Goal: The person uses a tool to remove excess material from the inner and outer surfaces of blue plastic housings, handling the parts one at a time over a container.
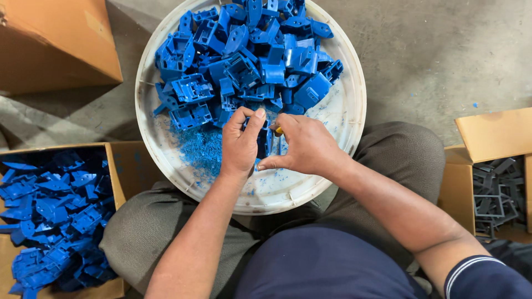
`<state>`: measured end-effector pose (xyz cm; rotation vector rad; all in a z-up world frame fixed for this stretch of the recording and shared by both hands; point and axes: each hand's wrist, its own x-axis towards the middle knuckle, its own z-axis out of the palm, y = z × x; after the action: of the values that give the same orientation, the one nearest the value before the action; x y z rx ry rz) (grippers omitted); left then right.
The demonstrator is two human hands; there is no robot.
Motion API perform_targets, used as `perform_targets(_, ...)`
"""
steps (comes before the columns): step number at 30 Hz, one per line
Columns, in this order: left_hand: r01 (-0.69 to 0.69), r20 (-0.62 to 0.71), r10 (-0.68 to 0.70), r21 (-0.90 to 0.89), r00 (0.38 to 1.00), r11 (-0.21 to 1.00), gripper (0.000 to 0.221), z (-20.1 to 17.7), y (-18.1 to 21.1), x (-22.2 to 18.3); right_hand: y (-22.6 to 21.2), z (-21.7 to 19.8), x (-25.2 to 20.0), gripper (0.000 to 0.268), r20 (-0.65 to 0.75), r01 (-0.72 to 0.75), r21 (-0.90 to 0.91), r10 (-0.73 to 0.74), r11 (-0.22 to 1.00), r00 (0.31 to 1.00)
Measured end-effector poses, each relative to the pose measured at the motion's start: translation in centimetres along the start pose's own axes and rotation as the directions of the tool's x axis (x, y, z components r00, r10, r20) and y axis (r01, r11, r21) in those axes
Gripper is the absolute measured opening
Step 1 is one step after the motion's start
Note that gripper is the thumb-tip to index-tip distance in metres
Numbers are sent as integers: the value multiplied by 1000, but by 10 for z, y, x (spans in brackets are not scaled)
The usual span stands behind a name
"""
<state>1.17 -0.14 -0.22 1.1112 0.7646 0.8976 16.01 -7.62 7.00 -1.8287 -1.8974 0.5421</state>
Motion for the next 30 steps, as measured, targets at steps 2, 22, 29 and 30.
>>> perform_targets(2, 34, -10, -35, -28, 999, 999, 25, 2, -2, -1, 0, 1, -1, 73, 0, -19, 1, 19, 1000, 1000)
perform_targets(22, 77, -35, -76, 16, 997, 997, 28, 2, 1, 2, 0, 15, -7, 61, -75, 28, -156, -40, 987, 996)
perform_targets(29, 66, -66, -68, -26, 995, 997, 26, 4, 1, 3, -1, 10, -3, 62, -127, 40, -89, -51, 995, 991)
perform_targets(30, 62, -66, -62, -3, 996, 998, 26, 4, 1, 4, -1, 11, -2, 61, -115, 38, -87, -48, 995, 992)
